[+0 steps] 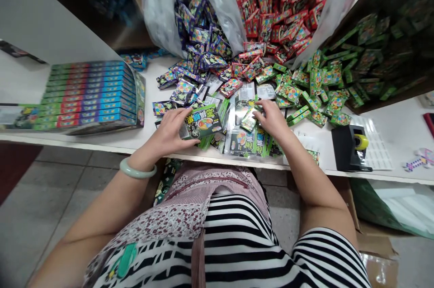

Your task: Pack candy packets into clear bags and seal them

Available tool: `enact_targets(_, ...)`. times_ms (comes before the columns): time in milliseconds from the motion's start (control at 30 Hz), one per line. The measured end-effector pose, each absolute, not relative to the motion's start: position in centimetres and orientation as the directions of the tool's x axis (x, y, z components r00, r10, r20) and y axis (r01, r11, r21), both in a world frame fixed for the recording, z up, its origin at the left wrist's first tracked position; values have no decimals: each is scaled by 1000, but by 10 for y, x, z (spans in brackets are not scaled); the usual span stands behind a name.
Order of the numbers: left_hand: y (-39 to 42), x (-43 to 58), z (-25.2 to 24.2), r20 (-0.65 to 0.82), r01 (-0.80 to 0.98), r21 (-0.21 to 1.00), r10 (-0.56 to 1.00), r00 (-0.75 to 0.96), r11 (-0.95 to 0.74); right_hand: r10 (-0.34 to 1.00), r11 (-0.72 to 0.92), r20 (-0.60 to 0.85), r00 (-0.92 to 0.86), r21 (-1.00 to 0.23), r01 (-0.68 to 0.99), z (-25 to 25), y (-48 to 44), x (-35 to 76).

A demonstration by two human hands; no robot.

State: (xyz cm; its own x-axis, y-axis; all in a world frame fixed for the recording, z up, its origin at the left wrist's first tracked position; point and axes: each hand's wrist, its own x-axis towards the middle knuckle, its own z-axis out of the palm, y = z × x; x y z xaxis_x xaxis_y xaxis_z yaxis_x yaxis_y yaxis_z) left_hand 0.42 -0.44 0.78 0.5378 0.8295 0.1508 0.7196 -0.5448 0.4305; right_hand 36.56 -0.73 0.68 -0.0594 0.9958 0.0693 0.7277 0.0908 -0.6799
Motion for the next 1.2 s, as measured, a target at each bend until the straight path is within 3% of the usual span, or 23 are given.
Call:
enact_targets(133, -4, -2, 5, 203, 673, 472, 813, 545, -569, 961, 278, 116, -252, -406, 871, 8, -26, 362)
enact_targets(267, -5, -4, 2, 229, 626, 502, 790, 569, -596, 939, 326, 240, -246, -395, 859, 22, -39, 357)
enact_targets(400, -8, -3, 3, 276, 564, 496, 735, 619, -661, 830, 529, 405, -385, -350, 773, 54, -39, 339)
enact_targets(633, -14, -6, 8, 307, 573, 421, 705, 640, -703, 700, 711, 287, -654, -189, 678, 75, -41, 309)
enact_targets(733, -15, -9, 8, 301, 572, 412, 699, 649, -709, 675, 735, 287, -679, -194, 649, 81, -43, 314)
enact_targets(867, -15, -9, 7, 297, 538, 442, 683, 667, -718, 728, 666, 365, -580, -180, 724, 92, -40, 324)
enact_targets(1067, -15, -9, 6, 310, 550, 425, 686, 658, -719, 675, 738, 206, -709, -185, 649, 85, -37, 314)
enact_targets(1200, -17, -14, 2, 311, 560, 409, 687, 657, -720, 637, 769, 173, -751, -214, 603, 81, -38, 311)
